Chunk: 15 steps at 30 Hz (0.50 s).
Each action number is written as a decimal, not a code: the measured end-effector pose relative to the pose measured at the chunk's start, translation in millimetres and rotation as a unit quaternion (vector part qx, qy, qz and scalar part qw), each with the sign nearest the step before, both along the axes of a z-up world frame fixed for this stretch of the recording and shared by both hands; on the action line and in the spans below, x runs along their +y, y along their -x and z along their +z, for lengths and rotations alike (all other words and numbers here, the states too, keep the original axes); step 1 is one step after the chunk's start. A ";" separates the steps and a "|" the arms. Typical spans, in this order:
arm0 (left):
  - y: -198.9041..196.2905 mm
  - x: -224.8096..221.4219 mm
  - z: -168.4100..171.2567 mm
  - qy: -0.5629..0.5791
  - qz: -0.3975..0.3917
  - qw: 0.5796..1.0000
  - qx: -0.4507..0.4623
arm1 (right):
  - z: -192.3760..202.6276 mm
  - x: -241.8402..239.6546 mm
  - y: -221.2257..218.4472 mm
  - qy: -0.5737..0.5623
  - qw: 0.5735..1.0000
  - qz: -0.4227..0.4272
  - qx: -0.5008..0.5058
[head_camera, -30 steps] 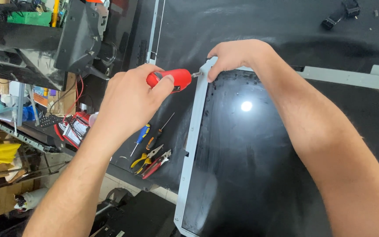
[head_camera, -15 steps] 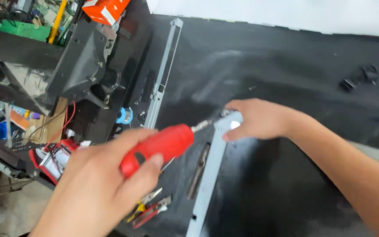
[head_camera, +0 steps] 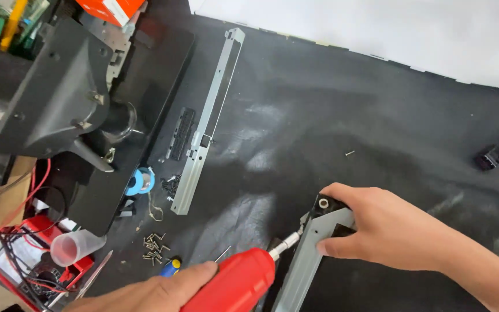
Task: Attaching a new metal frame to an electronic screen using an electric screwdriver and small screws.
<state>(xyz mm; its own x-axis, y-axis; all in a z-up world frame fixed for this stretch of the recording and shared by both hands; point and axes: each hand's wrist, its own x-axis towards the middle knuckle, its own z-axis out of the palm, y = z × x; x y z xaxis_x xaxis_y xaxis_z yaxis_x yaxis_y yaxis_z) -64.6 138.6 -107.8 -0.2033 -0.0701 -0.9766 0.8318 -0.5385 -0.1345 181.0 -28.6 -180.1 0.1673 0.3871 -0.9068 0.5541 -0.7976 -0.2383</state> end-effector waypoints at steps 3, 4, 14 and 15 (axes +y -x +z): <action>-2.8 1.1 -7.3 0.022 -0.021 0.999 0.017 | 1.4 4.8 -2.6 0.016 1.000 -0.011 -0.007; -5.8 0.8 -9.2 0.036 -0.007 0.999 0.016 | 2.2 5.3 -3.5 0.016 1.000 -0.015 -0.005; -5.8 -3.0 -22.2 0.066 0.028 0.996 -0.048 | 6.8 11.8 -25.3 0.020 0.984 -0.141 0.103; -6.6 -4.9 -18.1 0.066 0.028 0.996 -0.048 | 3.2 8.5 -25.0 0.020 0.984 -0.142 0.104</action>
